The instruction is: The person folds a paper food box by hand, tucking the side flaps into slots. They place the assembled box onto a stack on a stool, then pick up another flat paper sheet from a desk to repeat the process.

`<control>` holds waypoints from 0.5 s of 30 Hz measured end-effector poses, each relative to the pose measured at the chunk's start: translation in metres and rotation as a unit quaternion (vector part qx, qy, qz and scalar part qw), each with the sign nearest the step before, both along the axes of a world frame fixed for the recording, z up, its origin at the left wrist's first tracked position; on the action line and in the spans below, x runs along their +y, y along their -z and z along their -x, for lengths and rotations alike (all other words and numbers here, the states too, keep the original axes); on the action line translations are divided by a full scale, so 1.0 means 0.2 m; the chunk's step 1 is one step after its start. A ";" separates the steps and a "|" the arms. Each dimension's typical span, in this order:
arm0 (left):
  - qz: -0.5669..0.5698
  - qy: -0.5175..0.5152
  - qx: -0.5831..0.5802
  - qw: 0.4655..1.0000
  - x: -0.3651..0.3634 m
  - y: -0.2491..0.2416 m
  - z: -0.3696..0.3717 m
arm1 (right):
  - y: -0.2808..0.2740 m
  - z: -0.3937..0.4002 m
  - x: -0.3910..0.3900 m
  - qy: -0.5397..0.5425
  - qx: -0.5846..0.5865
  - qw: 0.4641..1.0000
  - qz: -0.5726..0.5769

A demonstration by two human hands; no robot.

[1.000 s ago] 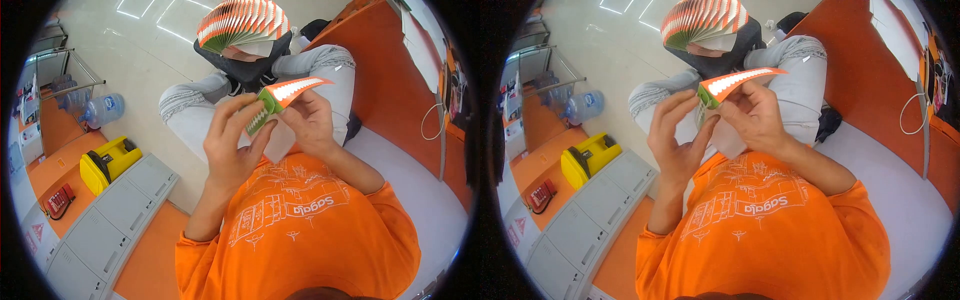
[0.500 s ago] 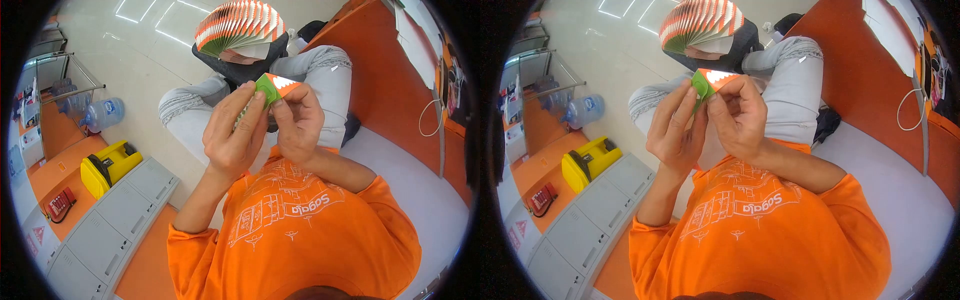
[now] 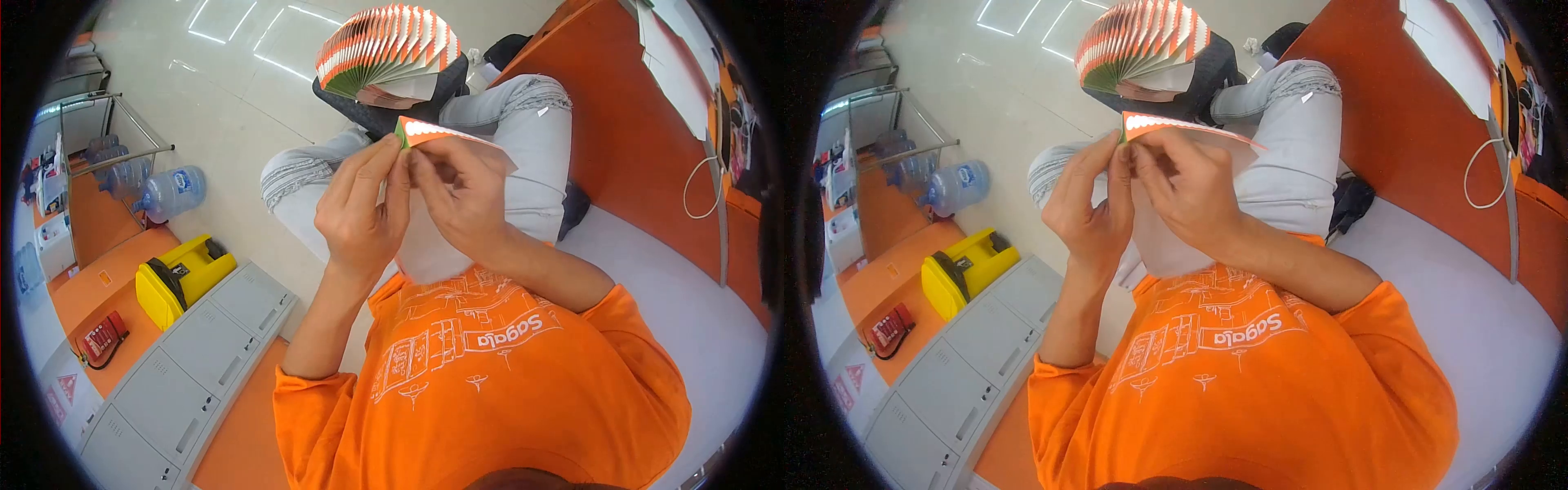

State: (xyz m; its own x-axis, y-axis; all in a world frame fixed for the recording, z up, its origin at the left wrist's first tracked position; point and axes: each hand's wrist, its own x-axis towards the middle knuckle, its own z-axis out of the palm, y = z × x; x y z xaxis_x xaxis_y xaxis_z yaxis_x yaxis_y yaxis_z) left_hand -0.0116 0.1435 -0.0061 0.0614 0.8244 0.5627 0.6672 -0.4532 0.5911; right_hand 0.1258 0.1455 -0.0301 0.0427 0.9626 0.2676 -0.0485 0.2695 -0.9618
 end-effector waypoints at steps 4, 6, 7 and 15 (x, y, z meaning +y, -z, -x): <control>-0.012 -0.009 -0.010 1.000 0.00 0.05 -0.01 | -0.03 -0.02 0.04 -0.023 -0.169 0.984 -0.054; 0.002 -0.020 -0.020 1.000 0.02 0.03 -0.02 | -0.03 -0.02 0.03 -0.020 -0.211 0.971 -0.112; 0.000 -0.021 -0.018 1.000 0.02 0.03 0.00 | -0.04 -0.02 0.02 -0.088 -0.184 0.978 -0.044; 0.053 -0.076 0.036 0.995 0.03 0.05 0.16 | -0.16 -0.19 -0.08 -0.286 -0.166 0.943 0.036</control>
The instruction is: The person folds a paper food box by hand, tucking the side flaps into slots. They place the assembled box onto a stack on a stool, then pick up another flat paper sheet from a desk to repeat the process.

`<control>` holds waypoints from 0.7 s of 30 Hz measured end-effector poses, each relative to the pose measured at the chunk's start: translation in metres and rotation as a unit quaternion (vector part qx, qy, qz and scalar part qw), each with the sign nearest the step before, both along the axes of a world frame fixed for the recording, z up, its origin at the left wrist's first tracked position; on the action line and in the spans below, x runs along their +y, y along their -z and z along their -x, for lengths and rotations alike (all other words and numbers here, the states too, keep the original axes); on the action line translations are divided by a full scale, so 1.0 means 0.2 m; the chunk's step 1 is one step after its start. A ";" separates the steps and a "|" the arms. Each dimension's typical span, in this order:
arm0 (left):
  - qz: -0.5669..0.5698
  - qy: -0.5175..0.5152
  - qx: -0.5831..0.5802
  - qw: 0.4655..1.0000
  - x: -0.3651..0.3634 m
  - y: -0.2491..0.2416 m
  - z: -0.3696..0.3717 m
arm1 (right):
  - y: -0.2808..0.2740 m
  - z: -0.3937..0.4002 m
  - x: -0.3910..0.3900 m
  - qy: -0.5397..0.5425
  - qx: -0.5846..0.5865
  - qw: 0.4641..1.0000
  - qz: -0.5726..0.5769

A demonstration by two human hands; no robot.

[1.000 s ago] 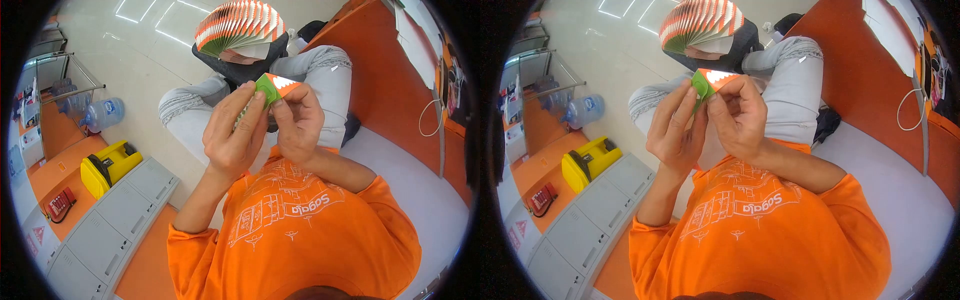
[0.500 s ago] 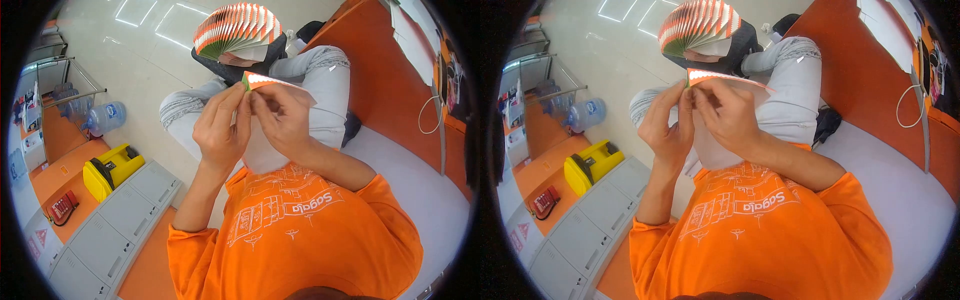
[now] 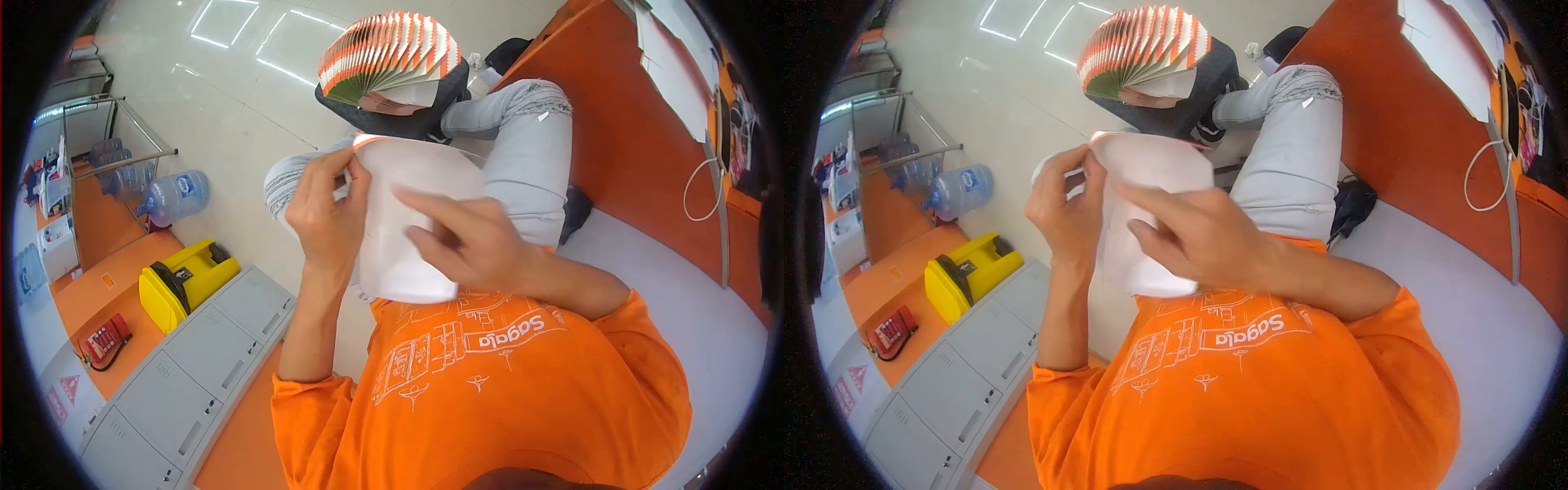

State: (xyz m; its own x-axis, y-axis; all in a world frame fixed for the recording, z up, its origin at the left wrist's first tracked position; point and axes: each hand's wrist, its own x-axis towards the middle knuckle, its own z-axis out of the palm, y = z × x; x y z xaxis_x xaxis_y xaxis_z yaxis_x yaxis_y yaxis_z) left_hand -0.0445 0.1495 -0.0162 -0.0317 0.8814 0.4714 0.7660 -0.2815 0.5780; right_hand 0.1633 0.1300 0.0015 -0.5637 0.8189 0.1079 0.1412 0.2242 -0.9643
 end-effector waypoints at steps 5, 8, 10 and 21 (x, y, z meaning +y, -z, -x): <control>-0.006 -0.059 -0.073 0.996 -0.05 0.07 0.04 | 0.05 -0.05 0.01 0.288 -0.025 0.953 -0.093; 0.019 -0.052 -0.128 0.990 -0.08 0.10 0.03 | 0.15 -0.11 0.03 0.230 -0.008 0.972 -0.040; 0.039 -0.053 -0.146 0.987 -0.10 0.08 0.02 | 0.17 -0.13 0.04 0.206 0.009 0.977 -0.049; 0.367 0.000 -0.492 0.789 -0.18 -0.15 -0.19 | 0.16 -0.08 0.02 0.151 -0.079 0.967 -0.188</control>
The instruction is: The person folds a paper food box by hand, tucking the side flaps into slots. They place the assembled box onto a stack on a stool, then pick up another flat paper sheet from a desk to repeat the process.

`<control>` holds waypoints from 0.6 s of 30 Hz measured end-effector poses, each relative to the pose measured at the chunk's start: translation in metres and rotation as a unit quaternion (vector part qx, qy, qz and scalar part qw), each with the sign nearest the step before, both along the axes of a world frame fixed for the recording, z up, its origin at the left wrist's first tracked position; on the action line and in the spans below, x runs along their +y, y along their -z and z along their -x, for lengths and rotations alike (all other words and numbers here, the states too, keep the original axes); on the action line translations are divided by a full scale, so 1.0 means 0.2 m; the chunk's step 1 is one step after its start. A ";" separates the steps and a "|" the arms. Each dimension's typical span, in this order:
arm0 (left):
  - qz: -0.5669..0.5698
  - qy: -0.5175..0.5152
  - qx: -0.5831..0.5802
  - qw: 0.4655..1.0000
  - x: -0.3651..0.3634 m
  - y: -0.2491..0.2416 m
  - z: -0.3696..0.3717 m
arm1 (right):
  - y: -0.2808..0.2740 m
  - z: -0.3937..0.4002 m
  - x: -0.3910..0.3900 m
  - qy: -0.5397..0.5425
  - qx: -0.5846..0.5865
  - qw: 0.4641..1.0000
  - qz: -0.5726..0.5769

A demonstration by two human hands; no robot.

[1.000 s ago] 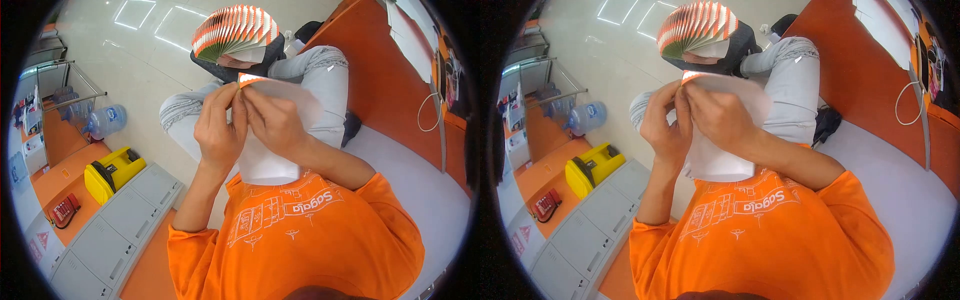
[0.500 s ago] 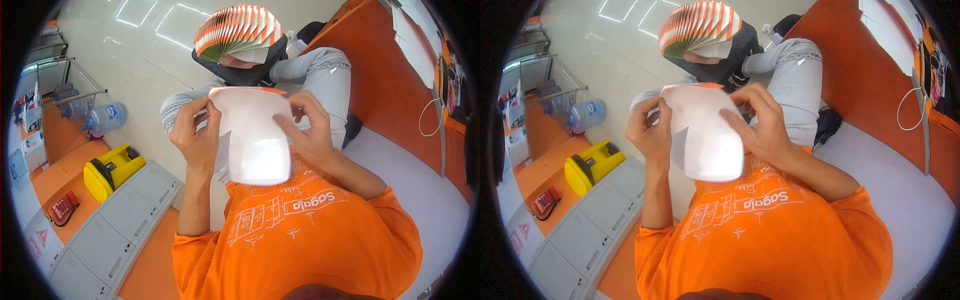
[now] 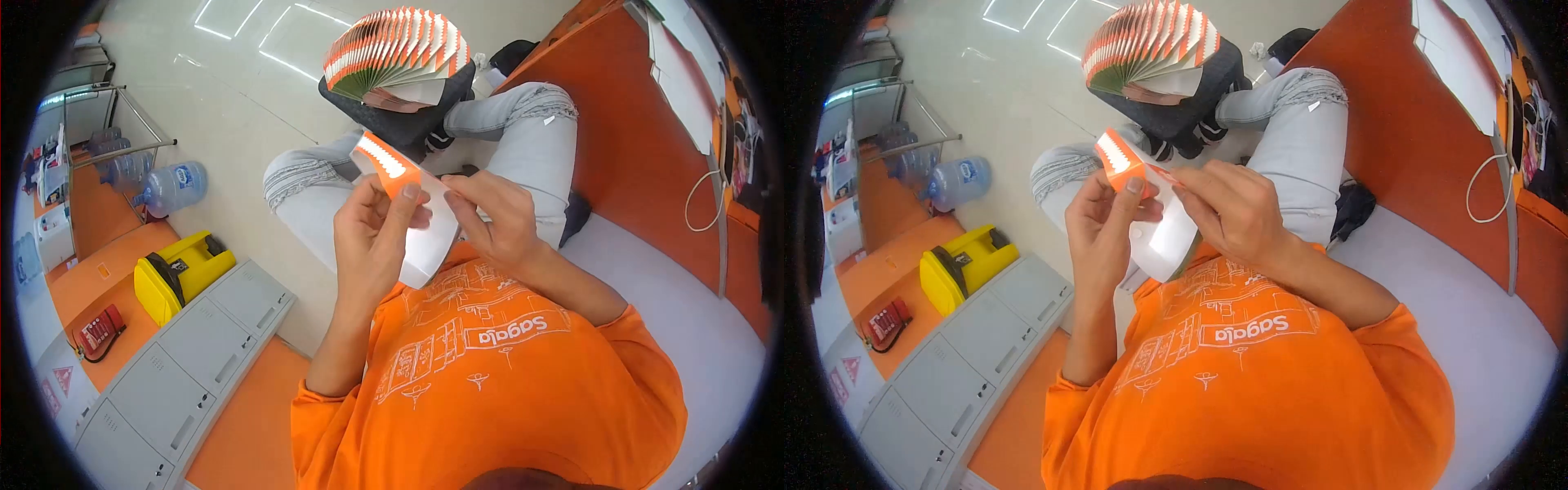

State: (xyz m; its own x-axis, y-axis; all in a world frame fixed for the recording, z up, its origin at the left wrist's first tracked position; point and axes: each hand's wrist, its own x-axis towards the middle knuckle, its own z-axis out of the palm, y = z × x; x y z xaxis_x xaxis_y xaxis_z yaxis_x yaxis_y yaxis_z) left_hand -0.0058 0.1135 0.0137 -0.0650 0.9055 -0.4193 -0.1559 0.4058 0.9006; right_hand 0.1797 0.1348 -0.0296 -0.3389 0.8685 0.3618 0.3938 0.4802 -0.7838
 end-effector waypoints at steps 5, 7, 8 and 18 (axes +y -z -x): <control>-0.162 0.076 0.194 0.965 -0.03 0.11 0.01 | -0.03 -0.02 0.00 0.040 0.195 0.965 0.169; -0.164 0.040 0.163 0.972 -0.05 0.14 -0.03 | -0.05 -0.03 0.01 0.024 0.205 0.962 0.180; -0.164 0.003 0.134 0.977 -0.06 0.15 -0.05 | -0.05 -0.02 0.01 0.007 0.217 0.957 0.193; -0.242 -0.029 0.166 0.955 -0.06 0.11 -0.10 | -0.11 -0.02 0.06 -0.002 0.187 0.975 0.121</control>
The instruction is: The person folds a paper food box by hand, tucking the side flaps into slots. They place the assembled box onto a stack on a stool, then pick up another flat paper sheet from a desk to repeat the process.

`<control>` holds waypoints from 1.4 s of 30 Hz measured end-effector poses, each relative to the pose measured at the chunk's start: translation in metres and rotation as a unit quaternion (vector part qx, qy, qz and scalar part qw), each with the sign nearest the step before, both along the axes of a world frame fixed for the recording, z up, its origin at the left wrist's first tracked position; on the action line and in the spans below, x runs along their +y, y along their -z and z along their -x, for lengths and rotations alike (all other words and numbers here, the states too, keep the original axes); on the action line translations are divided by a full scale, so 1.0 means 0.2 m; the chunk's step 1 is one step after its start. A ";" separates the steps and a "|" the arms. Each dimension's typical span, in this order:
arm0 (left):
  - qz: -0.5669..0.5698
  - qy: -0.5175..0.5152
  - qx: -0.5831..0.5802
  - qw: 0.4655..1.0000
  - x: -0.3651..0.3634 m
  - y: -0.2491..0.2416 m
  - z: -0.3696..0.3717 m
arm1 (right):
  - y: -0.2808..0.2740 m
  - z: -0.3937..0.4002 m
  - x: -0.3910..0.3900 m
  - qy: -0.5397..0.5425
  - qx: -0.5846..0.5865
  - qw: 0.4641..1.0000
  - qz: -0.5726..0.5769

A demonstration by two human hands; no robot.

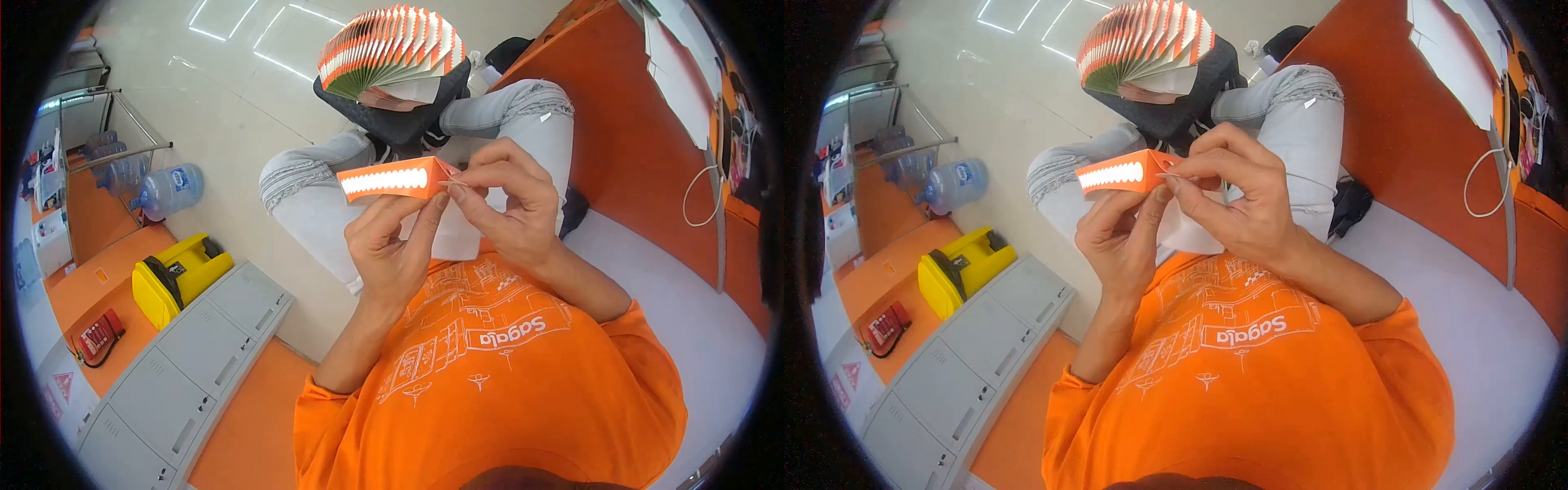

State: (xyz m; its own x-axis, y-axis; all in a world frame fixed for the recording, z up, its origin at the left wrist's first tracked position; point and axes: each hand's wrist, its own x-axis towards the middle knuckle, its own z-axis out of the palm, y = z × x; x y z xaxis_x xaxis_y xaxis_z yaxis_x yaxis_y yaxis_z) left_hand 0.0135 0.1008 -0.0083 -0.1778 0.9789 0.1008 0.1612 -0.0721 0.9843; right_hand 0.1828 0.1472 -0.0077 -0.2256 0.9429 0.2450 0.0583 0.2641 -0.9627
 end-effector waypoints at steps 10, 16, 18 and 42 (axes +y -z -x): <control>-0.011 0.060 -0.009 0.998 0.04 -0.05 0.04 | -0.06 0.00 0.03 -0.011 -0.038 0.996 -0.078; 0.047 0.041 -0.088 0.994 0.05 -0.06 0.00 | -0.04 0.03 0.02 0.034 -0.035 0.989 -0.137; 0.042 0.040 -0.106 0.993 0.05 -0.06 0.00 | -0.04 0.03 0.01 0.036 -0.039 0.990 -0.129; 0.047 0.108 -0.038 0.992 0.07 -0.11 0.09 | -0.05 0.00 0.04 -0.027 -0.050 0.995 -0.081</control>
